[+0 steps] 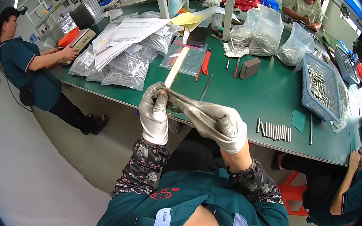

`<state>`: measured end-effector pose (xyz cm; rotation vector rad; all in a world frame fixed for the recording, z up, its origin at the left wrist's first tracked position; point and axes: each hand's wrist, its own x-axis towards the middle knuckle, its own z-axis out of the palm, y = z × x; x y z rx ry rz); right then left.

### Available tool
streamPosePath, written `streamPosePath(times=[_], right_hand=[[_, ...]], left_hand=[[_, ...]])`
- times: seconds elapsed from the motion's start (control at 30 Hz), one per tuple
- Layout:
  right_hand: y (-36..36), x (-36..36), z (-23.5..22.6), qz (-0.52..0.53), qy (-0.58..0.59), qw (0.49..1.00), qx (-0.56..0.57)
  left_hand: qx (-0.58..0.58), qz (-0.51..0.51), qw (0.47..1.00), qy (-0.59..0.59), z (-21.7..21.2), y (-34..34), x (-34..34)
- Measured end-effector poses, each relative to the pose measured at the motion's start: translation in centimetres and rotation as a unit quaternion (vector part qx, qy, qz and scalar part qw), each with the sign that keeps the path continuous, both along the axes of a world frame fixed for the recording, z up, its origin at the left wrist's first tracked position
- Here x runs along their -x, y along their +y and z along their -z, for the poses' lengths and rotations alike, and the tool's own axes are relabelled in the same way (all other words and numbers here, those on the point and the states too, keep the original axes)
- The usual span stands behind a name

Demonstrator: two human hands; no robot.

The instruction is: Arranging and inspecting small metal pins on a factory workbench.

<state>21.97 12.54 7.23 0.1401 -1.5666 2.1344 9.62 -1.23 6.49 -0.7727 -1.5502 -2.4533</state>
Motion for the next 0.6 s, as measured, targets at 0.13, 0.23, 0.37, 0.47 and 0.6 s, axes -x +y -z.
streamPosePath(times=[0.13, 0.23, 0.37, 0.47, 0.6], right_hand=[[0.5, 0.0, -0.3, 0.030, 0.009, 0.999, -0.001], [2.0, -0.1, 0.0, 0.025, -0.025, 0.996, -0.086], [1.4, -0.5, -2.2, -0.019, -0.026, 0.890, -0.454], [1.8, -0.2, -0.8, -0.045, -0.030, 0.949, -0.311], [2.2, -0.3, 0.3, -0.055, -0.005, 0.969, -0.240]], left_hand=[[-0.026, 0.186, 0.982, -0.021, 0.4, -0.4, 1.0], [-0.160, 0.357, 0.918, -0.069, -2.9, -1.0, 1.4], [0.116, 0.426, 0.896, -0.046, -2.0, -1.6, 2.6], [0.253, 0.477, 0.841, 0.036, -2.3, -0.3, 1.2], [0.247, 0.462, 0.849, -0.063, -1.5, -0.1, -0.1]])
